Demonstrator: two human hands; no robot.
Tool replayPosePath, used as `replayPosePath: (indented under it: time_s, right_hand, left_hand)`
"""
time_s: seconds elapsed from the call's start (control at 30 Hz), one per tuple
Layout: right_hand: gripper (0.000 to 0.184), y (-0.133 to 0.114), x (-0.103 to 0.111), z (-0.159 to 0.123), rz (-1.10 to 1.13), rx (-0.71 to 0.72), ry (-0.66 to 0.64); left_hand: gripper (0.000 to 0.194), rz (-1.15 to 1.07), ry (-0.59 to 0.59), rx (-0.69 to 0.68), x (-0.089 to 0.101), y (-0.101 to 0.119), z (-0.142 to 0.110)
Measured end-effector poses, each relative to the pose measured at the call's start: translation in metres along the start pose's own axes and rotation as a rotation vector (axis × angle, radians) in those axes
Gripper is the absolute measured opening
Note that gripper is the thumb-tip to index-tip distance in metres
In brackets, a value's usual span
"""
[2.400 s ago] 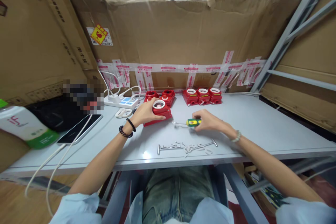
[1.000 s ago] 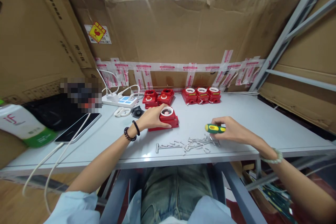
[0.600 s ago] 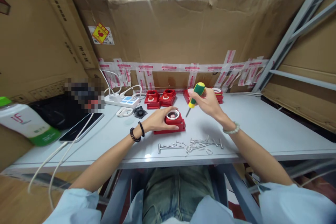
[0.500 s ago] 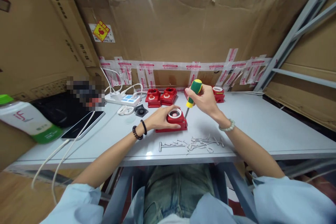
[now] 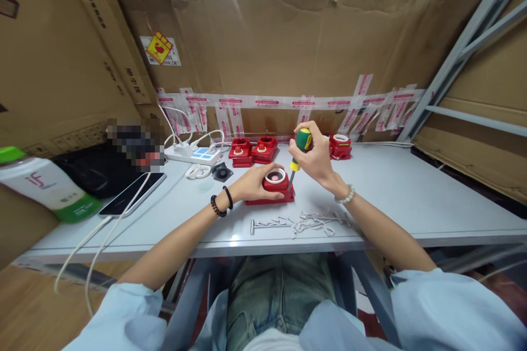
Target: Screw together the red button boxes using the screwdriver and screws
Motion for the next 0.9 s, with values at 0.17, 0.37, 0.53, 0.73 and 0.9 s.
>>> replayPosePath:
  time_s: [0.17,0.37,0.53,0.73,0.9]
  right_hand:
    - [0.014,0.0,0.0,0.0,-0.025,0.009,0.011]
    - [0.012,-0.004,-0.002,-0.001,-0.091,0.032,-0.002]
    - [0.025,-0.012,-0.008,-0.002,-0.275,0.029,-0.114]
    - [0.025,-0.011,0.006,0.013,-0.061,0.001,-0.364]
    - [0.04,0.001,0.022,0.02,0.334,-0.042,-0.593]
  left_hand:
    - [0.066,-0.002,-0.01,0.003,0.0,-0.002,0.0]
    - [0.067,0.018,-0.008,0.016,-0.001,-0.002,0.0]
    - [0.069,0.034,-0.003,0.007,-0.002,-0.002,0.001]
    - [0.067,-0.002,-0.009,0.006,-0.002,-0.002,0.001]
    - [0.074,0.134,-0.009,0.045,0.001,0.001,-0.001]
Point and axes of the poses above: each hand's wrist, its own z-axis towards the middle knuckle, its own x-axis out of the back of the hand, y = z × x, the point moved 1 cm from there along z, towards the middle knuckle, and after that the axes turned 9 degrees about x, right-handed, at the moved point
